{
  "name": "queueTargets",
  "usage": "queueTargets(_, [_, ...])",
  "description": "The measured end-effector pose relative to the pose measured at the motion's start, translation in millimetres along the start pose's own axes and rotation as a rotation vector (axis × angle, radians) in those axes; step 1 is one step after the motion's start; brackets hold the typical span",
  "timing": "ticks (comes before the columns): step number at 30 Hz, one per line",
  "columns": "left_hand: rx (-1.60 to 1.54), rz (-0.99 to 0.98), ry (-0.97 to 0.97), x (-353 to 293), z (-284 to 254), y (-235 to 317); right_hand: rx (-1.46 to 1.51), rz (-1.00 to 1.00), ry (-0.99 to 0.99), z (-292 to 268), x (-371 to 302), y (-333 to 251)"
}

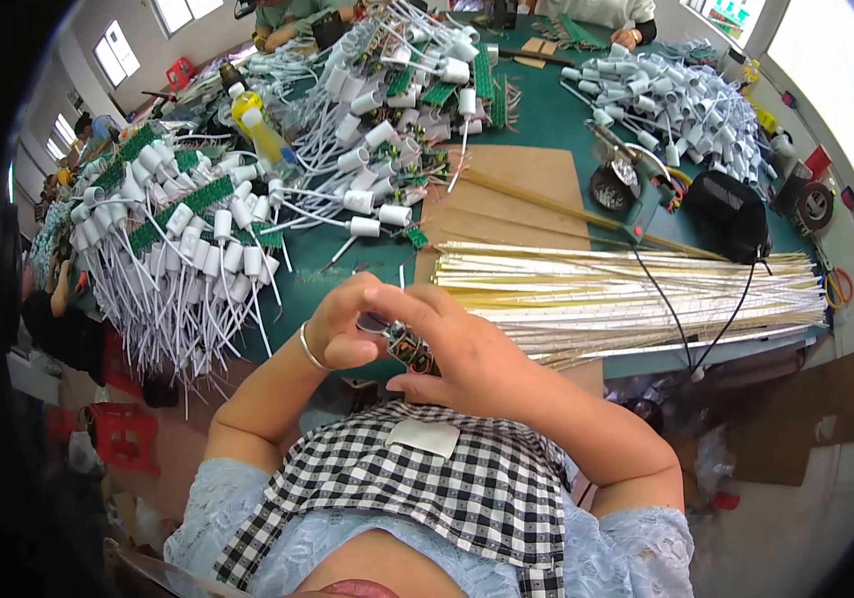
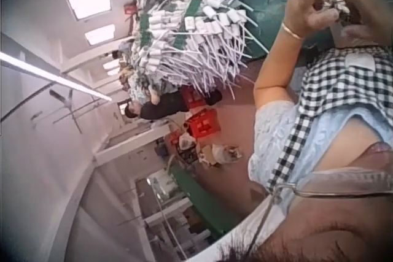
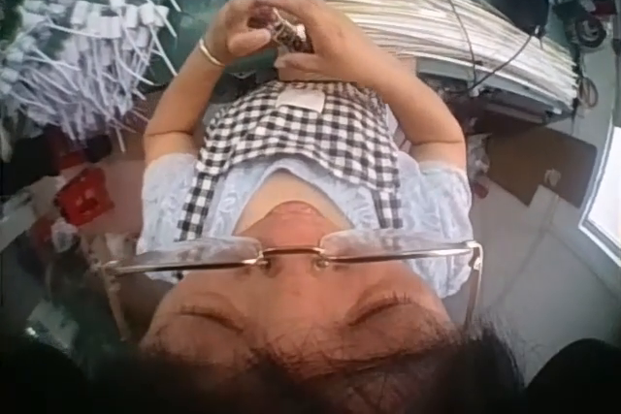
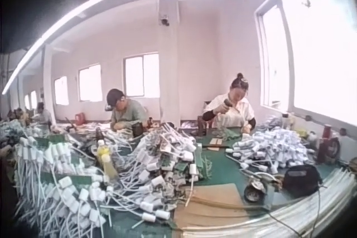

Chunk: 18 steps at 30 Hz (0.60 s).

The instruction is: The person assembles electronic components for multiple light bulbs by hand, connecting circuit boards and wiring harnesses into white plastic housings and light bulb bases at a workbench.

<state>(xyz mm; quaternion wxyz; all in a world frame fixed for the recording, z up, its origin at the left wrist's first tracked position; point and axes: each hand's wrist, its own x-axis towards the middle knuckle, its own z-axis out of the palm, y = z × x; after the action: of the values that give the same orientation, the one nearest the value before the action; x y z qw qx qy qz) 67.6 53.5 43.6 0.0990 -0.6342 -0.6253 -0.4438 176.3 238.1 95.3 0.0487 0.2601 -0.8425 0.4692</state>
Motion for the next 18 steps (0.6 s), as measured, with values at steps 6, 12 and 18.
queueTargets(6, [0.095,0.304,0.271,-26.0,17.0,-16.2,0.071,0.017,-0.012,9.7,0.4,6.2])
queueTargets(12, [0.089,0.243,0.154,-16.3,9.1,-2.4,-0.107,0.059,-0.112,17.5,-8.8,10.8])
queueTargets(18, [0.167,0.222,-0.049,-9.6,-0.9,4.4,-0.293,-0.046,-0.119,16.4,-12.0,23.2])
